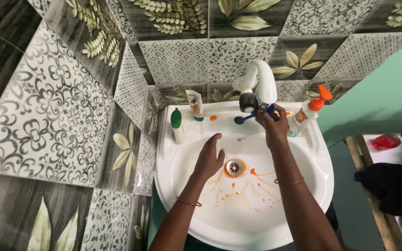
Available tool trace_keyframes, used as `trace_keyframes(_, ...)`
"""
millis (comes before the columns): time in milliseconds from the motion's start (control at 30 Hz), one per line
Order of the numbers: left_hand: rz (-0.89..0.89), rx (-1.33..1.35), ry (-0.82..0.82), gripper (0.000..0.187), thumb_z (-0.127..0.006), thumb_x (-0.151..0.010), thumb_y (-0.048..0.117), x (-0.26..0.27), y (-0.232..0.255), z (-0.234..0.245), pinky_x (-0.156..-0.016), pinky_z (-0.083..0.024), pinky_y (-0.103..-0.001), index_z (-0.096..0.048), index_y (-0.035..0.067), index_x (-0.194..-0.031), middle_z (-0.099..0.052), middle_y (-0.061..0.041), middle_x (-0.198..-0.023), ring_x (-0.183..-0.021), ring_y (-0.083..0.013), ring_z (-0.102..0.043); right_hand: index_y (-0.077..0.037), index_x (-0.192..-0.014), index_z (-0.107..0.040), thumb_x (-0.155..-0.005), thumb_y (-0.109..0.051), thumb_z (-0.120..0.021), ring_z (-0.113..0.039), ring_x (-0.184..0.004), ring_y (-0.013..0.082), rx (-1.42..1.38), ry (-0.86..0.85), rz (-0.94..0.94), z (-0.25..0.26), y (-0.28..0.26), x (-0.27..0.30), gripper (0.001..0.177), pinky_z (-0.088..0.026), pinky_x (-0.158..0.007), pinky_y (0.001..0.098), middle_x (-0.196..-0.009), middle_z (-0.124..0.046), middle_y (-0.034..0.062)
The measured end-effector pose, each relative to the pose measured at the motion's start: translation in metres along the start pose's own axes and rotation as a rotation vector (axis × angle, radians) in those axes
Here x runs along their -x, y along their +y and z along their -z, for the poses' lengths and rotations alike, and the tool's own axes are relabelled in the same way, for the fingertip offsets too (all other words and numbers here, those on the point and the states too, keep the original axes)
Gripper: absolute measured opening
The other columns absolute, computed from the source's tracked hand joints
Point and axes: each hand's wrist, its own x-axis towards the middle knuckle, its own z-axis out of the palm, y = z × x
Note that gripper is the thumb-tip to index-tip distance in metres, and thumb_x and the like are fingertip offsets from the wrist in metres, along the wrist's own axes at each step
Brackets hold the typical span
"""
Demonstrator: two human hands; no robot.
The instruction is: The person scrubs a white bathroom sink using a blue brush and an orange liquid cleaner. They apply the cleaner, scrub the basin and faucet area, and repeatedly wipe the sink surfaces.
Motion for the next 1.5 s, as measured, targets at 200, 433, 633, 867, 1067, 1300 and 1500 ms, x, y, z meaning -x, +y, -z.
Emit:
trace_keyframes(200, -0.014, -0.002, -0.055, 0.054, -0.063, -0.096, 0.012, -0.015, 0.025, -0.003, -0.111, -0.046, -0.046, -0.044, 0.001, -0.145, -0.055, -0.024, -0.142, -0.134, -0.0406, -0.053, -0.010, -0.133, -0.046, -0.092, -0.001, -0.069, -0.068, -0.106, 0.0210, -0.063, 0.072, 0.093, 0.018, -0.045, 0.030, 0.048, -0.061, -0.086, 0.0370, -0.122, -0.064, 0.0116)
trace_keyframes(433, -0.139, -0.055, -0.051, 0.049, -0.061, -0.102, 0.021, -0.027, 0.064, 0.001, -0.115, -0.044, -0.045, -0.047, 0.001, -0.144, -0.051, -0.022, -0.149, -0.142, -0.0394, -0.047, -0.011, -0.139, -0.046, -0.094, 0.001, -0.066, -0.064, -0.113, 0.0210, -0.099, -0.072, 0.232, 0.063, -0.101, 0.076, 0.050, -0.057, -0.094, 0.0371, -0.129, -0.061, 0.0096)
trace_keyframes(633, -0.103, -0.093, -0.156, 0.048, -0.064, -0.099, 0.032, -0.017, 0.082, -0.008, -0.094, -0.051, -0.050, -0.052, 0.005, -0.138, -0.064, -0.022, -0.115, -0.111, -0.0417, -0.062, -0.002, -0.141, -0.048, -0.093, -0.006, -0.069, -0.066, -0.125, 0.0273, -0.522, -0.298, 0.043, 0.092, -0.143, 0.098, 0.053, -0.055, -0.111, 0.0383, -0.137, -0.064, 0.0179)
trace_keyframes(867, 0.250, 0.112, -0.149, 0.020, -0.062, -0.099, 0.023, 0.074, 0.079, -0.073, -0.064, -0.055, -0.052, -0.059, 0.006, -0.110, -0.069, -0.018, -0.079, -0.077, -0.0436, -0.071, -0.018, -0.144, -0.042, -0.099, -0.028, -0.047, -0.066, -0.107, 0.0271, -0.172, -0.004, -0.349, 0.073, -0.062, 0.096, 0.047, -0.054, -0.097, 0.0465, -0.122, -0.065, 0.0124)
trace_keyframes(1067, 0.311, 0.035, -0.165, 0.041, -0.062, -0.095, 0.016, 0.114, 0.083, -0.093, -0.067, -0.053, -0.056, -0.052, -0.001, -0.131, -0.070, -0.021, -0.089, -0.079, -0.0453, -0.068, -0.006, -0.136, -0.053, -0.111, -0.028, -0.045, -0.052, -0.085, 0.0231, 0.096, -0.165, -0.490, 0.054, 0.040, 0.165, 0.034, -0.045, -0.076, 0.0405, -0.102, -0.059, 0.0115)
trace_keyframes(1300, 0.120, -0.180, -0.517, 0.026, -0.068, -0.094, 0.030, 0.104, 0.051, -0.037, -0.082, -0.053, -0.051, -0.070, 0.006, -0.104, -0.076, -0.013, -0.090, -0.090, -0.0352, -0.072, -0.013, -0.104, -0.079, -0.104, -0.038, -0.055, -0.065, -0.071, 0.0201, 1.183, -0.584, -0.321, 0.078, 0.035, 0.146, 0.034, -0.056, -0.071, 0.0399, -0.077, -0.070, 0.0150)
trace_keyframes(1500, 0.098, -0.562, -0.089, 0.026, -0.072, -0.086, 0.018, 0.100, 0.011, 0.028, -0.098, -0.042, -0.053, -0.068, 0.007, -0.110, -0.070, -0.014, -0.107, -0.115, -0.0361, -0.058, -0.012, -0.105, -0.075, -0.100, -0.036, -0.048, -0.072, -0.097, 0.0364, 1.803, -0.799, -0.390, 0.097, 0.055, 0.145, 0.037, -0.056, -0.089, 0.0507, -0.106, -0.075, 0.0147)
